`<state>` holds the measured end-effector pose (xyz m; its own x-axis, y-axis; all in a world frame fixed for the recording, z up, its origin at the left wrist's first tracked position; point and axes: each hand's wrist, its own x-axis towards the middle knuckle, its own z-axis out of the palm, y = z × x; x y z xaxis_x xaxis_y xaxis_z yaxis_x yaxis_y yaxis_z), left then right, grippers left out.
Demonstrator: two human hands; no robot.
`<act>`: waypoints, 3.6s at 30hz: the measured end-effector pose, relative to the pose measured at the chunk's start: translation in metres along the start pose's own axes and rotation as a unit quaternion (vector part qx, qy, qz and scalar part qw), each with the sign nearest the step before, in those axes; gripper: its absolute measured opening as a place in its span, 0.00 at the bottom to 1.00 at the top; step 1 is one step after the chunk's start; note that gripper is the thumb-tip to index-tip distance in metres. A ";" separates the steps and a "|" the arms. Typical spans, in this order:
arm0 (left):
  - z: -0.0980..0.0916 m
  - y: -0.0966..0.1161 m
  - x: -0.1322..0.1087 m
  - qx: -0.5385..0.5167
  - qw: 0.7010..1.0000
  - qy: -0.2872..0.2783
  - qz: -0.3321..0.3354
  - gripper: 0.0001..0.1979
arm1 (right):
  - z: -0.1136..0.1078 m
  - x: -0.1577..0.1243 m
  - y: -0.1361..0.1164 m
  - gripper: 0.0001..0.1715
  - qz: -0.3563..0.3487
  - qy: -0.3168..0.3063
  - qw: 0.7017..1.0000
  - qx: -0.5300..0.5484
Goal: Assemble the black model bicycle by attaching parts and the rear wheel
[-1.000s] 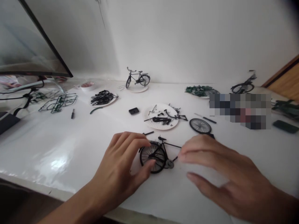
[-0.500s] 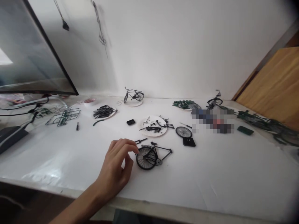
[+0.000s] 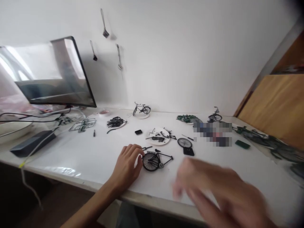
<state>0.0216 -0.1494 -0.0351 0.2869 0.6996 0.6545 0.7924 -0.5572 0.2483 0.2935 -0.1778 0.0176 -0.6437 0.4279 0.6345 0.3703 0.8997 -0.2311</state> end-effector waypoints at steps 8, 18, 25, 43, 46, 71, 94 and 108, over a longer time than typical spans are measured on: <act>-0.007 0.019 -0.008 0.034 0.999 -0.028 0.024 0.08 | 0.049 0.080 0.105 0.14 0.186 0.021 0.978 0.095; -0.004 0.021 -0.013 -0.014 0.996 -0.071 -0.043 0.23 | 0.063 0.059 0.084 0.09 0.118 -0.068 0.987 0.079; -0.002 0.020 -0.012 -0.038 0.993 -0.095 -0.055 0.27 | 0.074 0.056 0.091 0.11 0.111 -0.113 0.985 0.075; 0.005 0.015 -0.010 -0.042 0.988 -0.129 -0.078 0.22 | 0.081 0.054 0.085 0.17 0.139 -0.143 0.974 0.109; 0.003 0.016 -0.010 -0.044 0.987 -0.135 -0.076 0.22 | 0.080 0.054 0.086 0.17 0.139 -0.149 0.973 0.111; 0.007 0.015 -0.012 -0.031 0.990 -0.114 -0.076 0.19 | 0.076 0.056 0.082 0.21 0.158 -0.141 0.970 0.123; -0.002 0.018 -0.010 -0.046 0.989 -0.124 -0.064 0.20 | 0.076 0.055 0.081 0.20 0.163 -0.142 0.965 0.146; 0.003 0.000 -0.019 -0.124 0.973 -0.025 -0.192 0.15 | 0.073 0.056 0.080 0.24 0.216 -0.156 0.952 0.153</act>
<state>0.0177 -0.1612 -0.0491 0.0266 0.8952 0.4449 0.6940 -0.3369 0.6363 0.2379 -0.0752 -0.0192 -0.6610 0.7252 0.1928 0.4638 0.5969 -0.6547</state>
